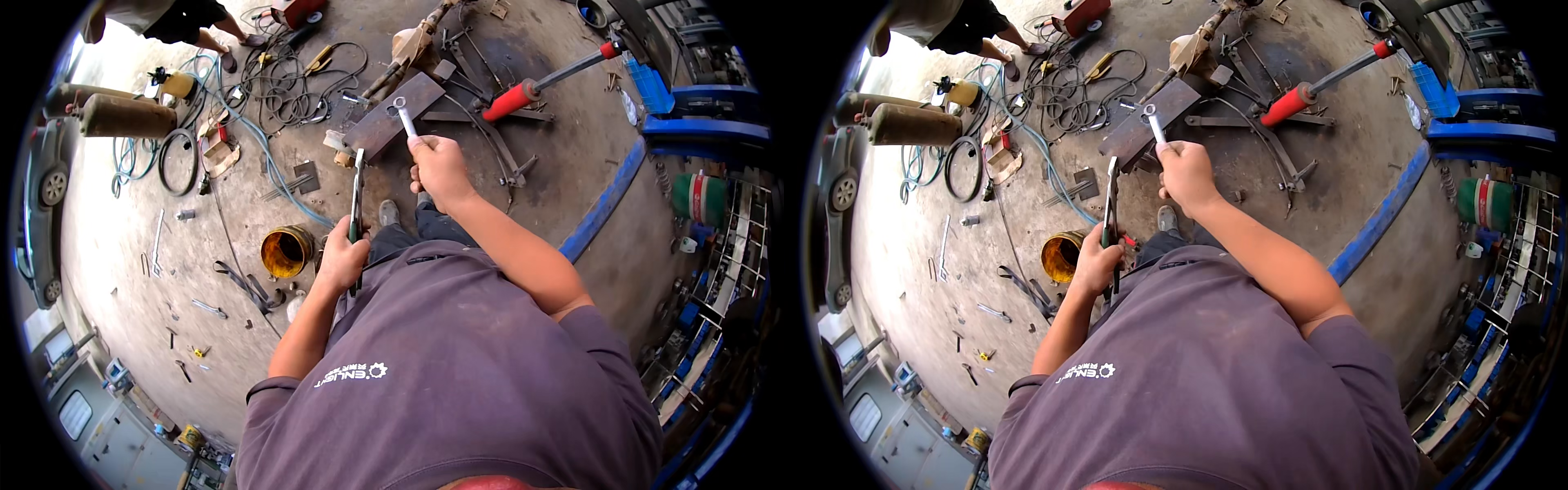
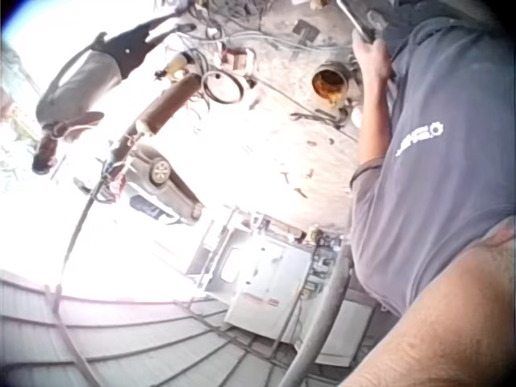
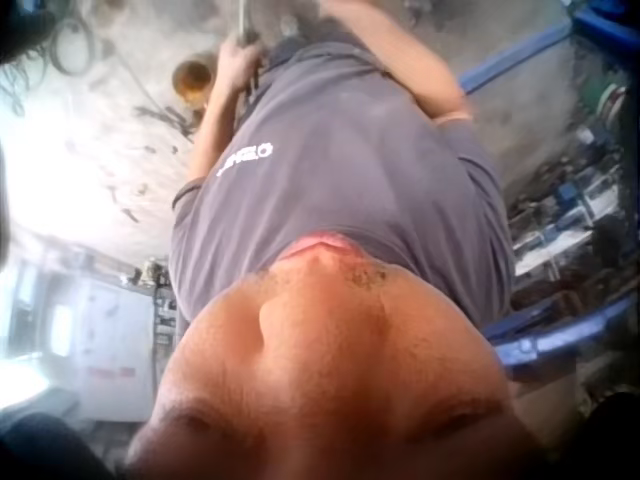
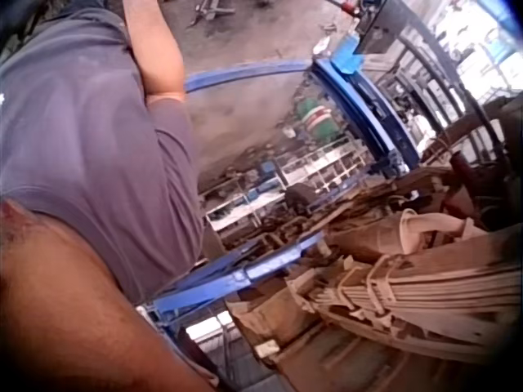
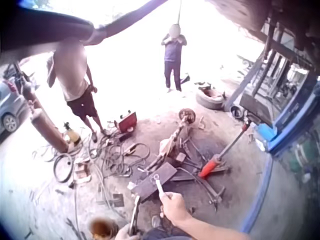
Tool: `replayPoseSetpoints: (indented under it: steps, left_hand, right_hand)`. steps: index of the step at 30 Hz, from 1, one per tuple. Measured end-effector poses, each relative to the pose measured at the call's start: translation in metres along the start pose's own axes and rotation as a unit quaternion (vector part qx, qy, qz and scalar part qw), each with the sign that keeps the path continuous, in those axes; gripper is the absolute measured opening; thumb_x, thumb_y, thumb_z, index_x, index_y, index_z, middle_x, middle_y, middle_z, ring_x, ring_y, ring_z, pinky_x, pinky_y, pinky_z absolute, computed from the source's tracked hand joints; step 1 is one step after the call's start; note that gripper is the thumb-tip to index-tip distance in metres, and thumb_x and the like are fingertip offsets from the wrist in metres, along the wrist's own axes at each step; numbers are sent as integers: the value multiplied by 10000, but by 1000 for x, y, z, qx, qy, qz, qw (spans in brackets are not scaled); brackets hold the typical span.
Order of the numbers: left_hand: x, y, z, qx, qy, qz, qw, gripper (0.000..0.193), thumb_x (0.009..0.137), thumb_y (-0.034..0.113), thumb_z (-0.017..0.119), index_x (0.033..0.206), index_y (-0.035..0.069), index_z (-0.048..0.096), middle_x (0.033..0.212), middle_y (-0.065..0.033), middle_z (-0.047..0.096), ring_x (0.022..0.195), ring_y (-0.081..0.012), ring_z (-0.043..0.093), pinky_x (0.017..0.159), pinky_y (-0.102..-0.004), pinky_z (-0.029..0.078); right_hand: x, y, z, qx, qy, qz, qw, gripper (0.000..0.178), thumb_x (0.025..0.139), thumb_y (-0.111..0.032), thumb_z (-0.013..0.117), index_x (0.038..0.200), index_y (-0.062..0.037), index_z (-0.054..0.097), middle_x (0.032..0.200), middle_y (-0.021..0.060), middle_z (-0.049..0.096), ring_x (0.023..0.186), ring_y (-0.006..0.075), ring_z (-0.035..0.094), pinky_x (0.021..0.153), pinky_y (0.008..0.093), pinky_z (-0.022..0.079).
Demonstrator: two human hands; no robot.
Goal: The person positions a metal plate onto a rusty brake drum assembly and secures it using pliers. They then use a welding torch to weld the plate to the drum, creating visible sparks. The person is wearing protective gloves during the welding process.
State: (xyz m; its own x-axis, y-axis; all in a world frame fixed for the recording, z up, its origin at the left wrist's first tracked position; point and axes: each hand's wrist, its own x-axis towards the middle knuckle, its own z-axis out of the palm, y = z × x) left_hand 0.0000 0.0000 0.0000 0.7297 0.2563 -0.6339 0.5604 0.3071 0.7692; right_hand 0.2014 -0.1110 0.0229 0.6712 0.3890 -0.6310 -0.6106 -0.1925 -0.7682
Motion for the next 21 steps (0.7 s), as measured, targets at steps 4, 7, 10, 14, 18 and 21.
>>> replayPoseSetpoints:
  steps: [4,7,10,14,18,21]
  left_hand:
    - [22,0,-10,-29,2,20,999,260,800,16,537,1059,-13,537,789,-28,555,607,-119,530,549,-279,458]
    - [13,-19,0,-43,11,6,999,228,805,-8,513,1032,-16,535,757,-31,540,583,-122,517,523,-277,442]
    - [25,-35,-6,-45,24,-49,997,183,835,0,517,1016,11,536,714,-21,521,544,-110,480,491,-269,405]
    - [35,-74,-24,-55,43,-103,992,165,842,-11,513,997,40,535,669,-7,490,512,-111,468,470,-272,403]
    - [46,-110,-33,3,67,-124,990,185,821,-11,517,998,39,534,672,-10,496,502,-123,483,461,-285,426]
    - [54,-128,-32,12,76,-134,988,174,818,1,518,988,31,539,675,-20,509,499,-134,497,457,-297,443]
  right_hand:
    - [5,16,-22,3,23,-41,999,232,999,-223,565,887,-20,585,642,-2,492,482,96,475,394,278,424]
    - [-12,76,-82,-72,22,-32,997,261,990,-222,562,820,-25,591,576,10,507,429,112,480,401,301,419]
    - [-19,138,-154,-214,139,-9,967,317,970,-231,577,744,-10,600,536,56,540,415,154,537,431,353,436]
    - [-59,243,-274,-360,247,107,893,308,951,-255,596,857,32,659,571,84,586,462,222,609,449,369,472]
    - [-134,312,-351,-350,372,229,828,295,907,-227,629,854,62,657,671,191,648,539,315,650,524,446,506]
    - [-180,345,-371,-275,437,299,803,272,877,-192,625,819,72,657,671,203,645,540,318,649,491,461,494]
